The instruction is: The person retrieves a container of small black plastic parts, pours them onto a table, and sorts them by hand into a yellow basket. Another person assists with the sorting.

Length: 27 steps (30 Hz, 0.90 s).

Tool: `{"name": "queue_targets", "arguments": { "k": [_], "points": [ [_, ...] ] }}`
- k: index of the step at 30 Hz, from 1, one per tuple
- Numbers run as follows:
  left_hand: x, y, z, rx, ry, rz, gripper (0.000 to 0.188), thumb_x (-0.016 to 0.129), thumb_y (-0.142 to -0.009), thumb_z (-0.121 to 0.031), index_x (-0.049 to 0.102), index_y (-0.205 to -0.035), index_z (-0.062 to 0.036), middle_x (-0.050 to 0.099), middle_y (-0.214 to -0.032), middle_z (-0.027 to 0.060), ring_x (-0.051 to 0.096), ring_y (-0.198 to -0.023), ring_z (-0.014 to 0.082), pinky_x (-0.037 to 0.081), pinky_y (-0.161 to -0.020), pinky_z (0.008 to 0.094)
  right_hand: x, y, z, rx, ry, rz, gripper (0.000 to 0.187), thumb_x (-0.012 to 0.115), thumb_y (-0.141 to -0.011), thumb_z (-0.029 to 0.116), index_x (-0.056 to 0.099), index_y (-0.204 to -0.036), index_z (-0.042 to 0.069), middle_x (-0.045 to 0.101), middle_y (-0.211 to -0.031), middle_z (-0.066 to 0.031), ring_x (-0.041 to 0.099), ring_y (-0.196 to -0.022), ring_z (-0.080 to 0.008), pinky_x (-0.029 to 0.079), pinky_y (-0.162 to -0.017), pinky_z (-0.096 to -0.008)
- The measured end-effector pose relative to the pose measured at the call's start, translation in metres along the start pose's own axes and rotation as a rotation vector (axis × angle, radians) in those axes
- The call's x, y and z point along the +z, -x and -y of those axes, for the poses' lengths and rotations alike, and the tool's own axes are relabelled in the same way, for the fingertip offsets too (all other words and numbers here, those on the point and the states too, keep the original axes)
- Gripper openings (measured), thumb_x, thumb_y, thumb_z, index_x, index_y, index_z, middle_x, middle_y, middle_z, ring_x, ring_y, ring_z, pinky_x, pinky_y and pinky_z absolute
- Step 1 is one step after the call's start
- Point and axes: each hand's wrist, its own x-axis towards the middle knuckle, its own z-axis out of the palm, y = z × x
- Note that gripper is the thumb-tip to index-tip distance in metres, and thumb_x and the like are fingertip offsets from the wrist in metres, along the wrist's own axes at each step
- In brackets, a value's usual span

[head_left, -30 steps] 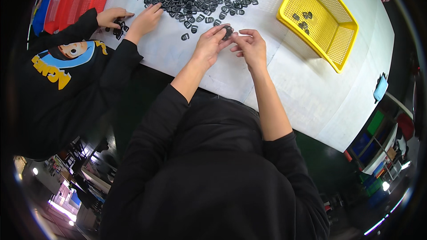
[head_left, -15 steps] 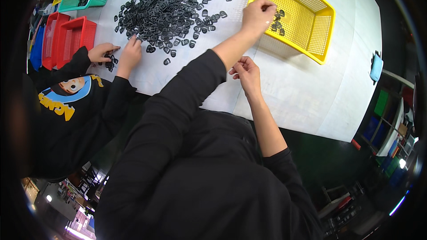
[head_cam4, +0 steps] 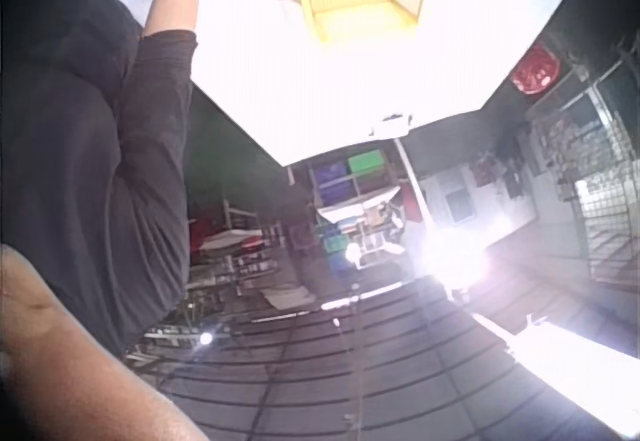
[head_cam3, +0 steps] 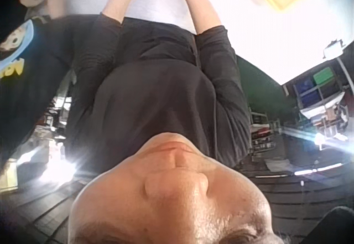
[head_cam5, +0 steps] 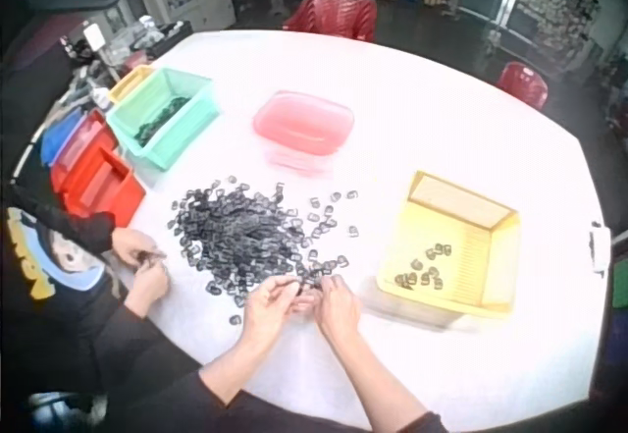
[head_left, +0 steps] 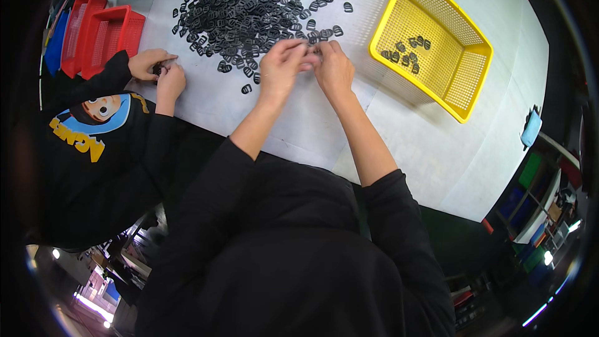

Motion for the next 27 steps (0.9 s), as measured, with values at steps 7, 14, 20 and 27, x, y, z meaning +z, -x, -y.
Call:
{"name": "queue_targets", "arguments": {
  "k": [7,14,20,27],
  "points": [
    [-0.077,0.015,0.036,-0.248,0.088,-0.097,0.025,0.045,-0.091,-0.011,0.049,-0.111,0.0019,0.060,-0.103,0.0135,0.061,-0.094,0.0208,0.050,-0.077,0.0268,0.018,-0.013,0.005,0.045,0.076,-0.035,0.022,0.072,-0.066,0.015,0.061,-0.082,0.006,0.061,-0.079,-0.0065,0.061,-0.069,-0.0228,0.048,-0.060,-0.0338],
    [-0.065,0.009,0.049,-0.233,0.076,0.069,0.026,0.046,-0.090,-0.010,0.051,-0.113,0.0025,0.060,-0.103,0.0119,0.060,-0.096,0.0181,0.049,-0.080,0.0249,-0.006,0.008,0.024,0.414,-0.530,0.313,0.012,0.067,-0.073,0.011,0.064,-0.077,0.001,0.063,-0.063,-0.0079,0.058,-0.054,-0.0148,0.045,-0.052,-0.0275],
    [-0.061,0.009,0.056,-0.208,0.026,0.130,0.025,0.052,-0.087,-0.006,0.055,-0.110,0.0007,0.062,-0.098,0.0093,0.063,-0.086,0.0158,0.051,-0.074,0.0236,-0.004,0.013,0.029,0.362,-0.508,0.376,0.012,0.068,-0.073,0.012,0.064,-0.077,0.001,0.062,-0.066,-0.0081,0.059,-0.056,-0.0160,0.046,-0.052,-0.0286],
    [-0.065,0.008,0.051,-0.271,0.081,0.089,0.022,0.051,-0.087,-0.005,0.056,-0.108,0.0008,0.060,-0.100,0.0098,0.063,-0.087,0.0196,0.052,-0.073,0.0252,0.004,-0.009,0.002,-0.136,0.221,-0.017,0.016,0.068,-0.070,0.017,0.064,-0.079,0.005,0.060,-0.075,-0.0080,0.060,-0.070,-0.0276,0.048,-0.060,-0.0391]
  ]
}}
